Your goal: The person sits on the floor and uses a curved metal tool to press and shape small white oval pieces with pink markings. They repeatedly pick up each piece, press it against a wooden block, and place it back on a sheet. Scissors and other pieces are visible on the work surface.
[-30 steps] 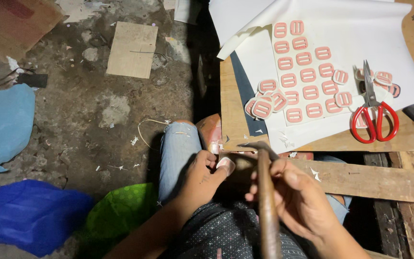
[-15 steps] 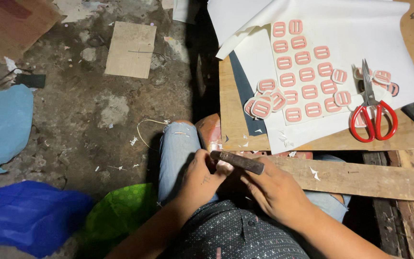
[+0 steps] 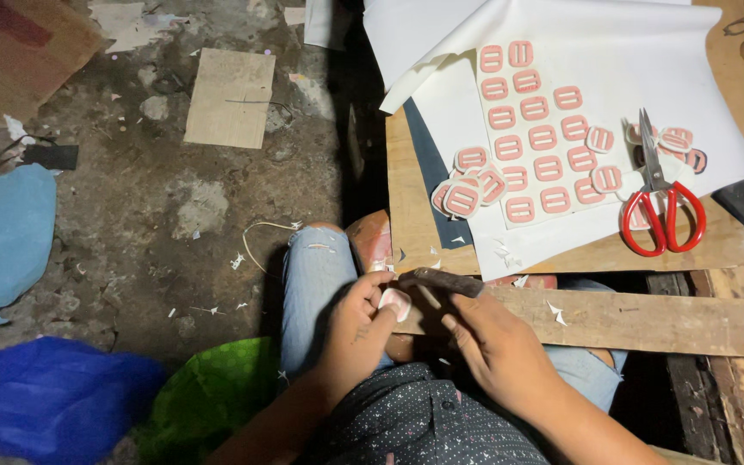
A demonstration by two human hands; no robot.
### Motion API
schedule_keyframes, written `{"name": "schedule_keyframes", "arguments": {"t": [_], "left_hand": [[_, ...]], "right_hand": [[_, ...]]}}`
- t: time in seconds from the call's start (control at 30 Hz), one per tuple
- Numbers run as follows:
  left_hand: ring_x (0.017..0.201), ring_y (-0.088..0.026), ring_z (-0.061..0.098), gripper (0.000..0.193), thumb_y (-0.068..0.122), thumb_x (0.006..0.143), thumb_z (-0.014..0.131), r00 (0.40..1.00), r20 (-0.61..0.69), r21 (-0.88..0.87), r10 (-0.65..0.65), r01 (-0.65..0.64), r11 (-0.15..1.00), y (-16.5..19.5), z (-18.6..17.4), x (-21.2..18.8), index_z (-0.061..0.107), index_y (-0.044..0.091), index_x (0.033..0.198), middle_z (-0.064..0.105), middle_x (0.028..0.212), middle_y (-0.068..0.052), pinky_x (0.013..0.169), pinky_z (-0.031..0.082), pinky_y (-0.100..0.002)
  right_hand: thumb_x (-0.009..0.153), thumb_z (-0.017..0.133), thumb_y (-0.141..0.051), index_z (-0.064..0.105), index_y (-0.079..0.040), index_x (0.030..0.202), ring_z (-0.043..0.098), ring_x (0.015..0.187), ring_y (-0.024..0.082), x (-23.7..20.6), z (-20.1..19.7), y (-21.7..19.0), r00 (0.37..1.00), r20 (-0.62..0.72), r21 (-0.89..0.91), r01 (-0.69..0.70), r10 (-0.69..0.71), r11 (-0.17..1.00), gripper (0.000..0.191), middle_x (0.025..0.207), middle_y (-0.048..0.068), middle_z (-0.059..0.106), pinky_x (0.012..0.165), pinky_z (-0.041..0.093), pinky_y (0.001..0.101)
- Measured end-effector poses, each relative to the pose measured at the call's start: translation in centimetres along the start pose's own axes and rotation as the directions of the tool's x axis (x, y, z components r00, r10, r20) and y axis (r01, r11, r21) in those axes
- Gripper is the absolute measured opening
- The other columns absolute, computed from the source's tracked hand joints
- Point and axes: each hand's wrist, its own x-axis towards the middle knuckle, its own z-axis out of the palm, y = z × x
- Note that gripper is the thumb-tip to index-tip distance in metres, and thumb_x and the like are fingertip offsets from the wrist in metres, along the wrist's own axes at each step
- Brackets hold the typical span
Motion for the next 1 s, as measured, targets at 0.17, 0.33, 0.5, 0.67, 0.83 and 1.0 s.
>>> {"name": "schedule_keyframes", "arguments": {"t": [0.17,0.33,0.5,0.67,0.83,1.0], "left_hand": [[0.083,-0.013,0.068,0.028,-0.005,0.087,0.06,0.993,-0.005,-0.212,-0.121,0.117,0.97,-2.7,-0.5,1.1,0.061,-0.006,0.115,0.072,0.095,-0.01,0.076,0.055,-0.025],[0.077,-0.014,0.068,0.019,-0.005,0.085,0.068,0.977,-0.039,-0.238,-0.212,0.197,0.951,-4.0,-0.6,1.4,0.062,-0.006,0.103,0.071,0.089,-0.012,0.071,0.056,-0.027],[0.065,-0.013,0.062,0.014,0.002,0.087,0.067,0.938,-0.07,-0.239,-0.338,0.313,0.919,-3.9,-1.0,1.2,0.058,-0.001,0.097,0.069,0.081,-0.012,0.058,0.048,-0.027],[0.061,-0.014,0.061,0.014,0.004,0.088,0.067,0.942,-0.118,-0.24,-0.314,0.28,0.93,-3.0,-0.7,0.8,0.055,-0.002,0.092,0.068,0.078,-0.012,0.056,0.051,-0.028],[0.06,-0.015,0.062,0.011,0.004,0.088,0.063,0.94,-0.131,-0.219,-0.314,0.281,0.934,-1.8,-0.6,0.5,0.054,-0.001,0.091,0.068,0.075,-0.012,0.056,0.052,-0.029],[0.063,-0.012,0.058,0.036,0.002,0.081,0.063,0.995,-0.075,0.185,0.069,-0.054,0.981,-1.5,-1.4,0.6,0.056,0.002,0.116,0.065,0.084,-0.008,0.056,0.05,-0.027]], "right_hand": [[0.092,0.068,-0.017,0.065,-0.001,0.116,0.069,0.086,0.04,-0.5,-0.1,-0.2,0.989,-0.104,0.029,0.108,-0.104,0.994,0.029,0.098,0.019,0.068,0.07,0.055,0.043],[0.091,0.069,-0.016,0.066,-0.005,0.118,0.068,0.085,0.039,0.2,0.4,-1.0,0.997,0.041,0.026,-0.059,0.058,0.998,0.029,0.092,0.019,0.068,0.072,0.054,0.0445],[0.09,0.069,-0.013,0.065,-0.003,0.115,0.068,0.087,0.039,-0.2,0.2,-1.2,0.989,-0.122,0.055,0.091,-0.083,0.994,0.027,0.102,0.02,0.067,0.072,0.055,0.043],[0.089,0.069,-0.014,0.066,-0.003,0.119,0.068,0.086,0.04,-0.7,1.0,-0.6,1.0,0.022,0.046,0.011,-0.012,0.999,0.032,0.096,0.019,0.069,0.072,0.055,0.0442],[0.091,0.068,-0.017,0.066,-0.003,0.114,0.069,0.087,0.04,-0.9,1.5,-0.5,0.998,-0.027,0.031,0.054,-0.053,0.998,0.027,0.099,0.019,0.069,0.073,0.056,0.0426],[0.09,0.068,-0.018,0.063,0.001,0.121,0.069,0.089,0.04,-0.3,1.3,-0.6,0.998,0.041,0.108,-0.048,0.044,0.993,0.036,0.1,0.021,0.069,0.074,0.056,0.0427]]}}
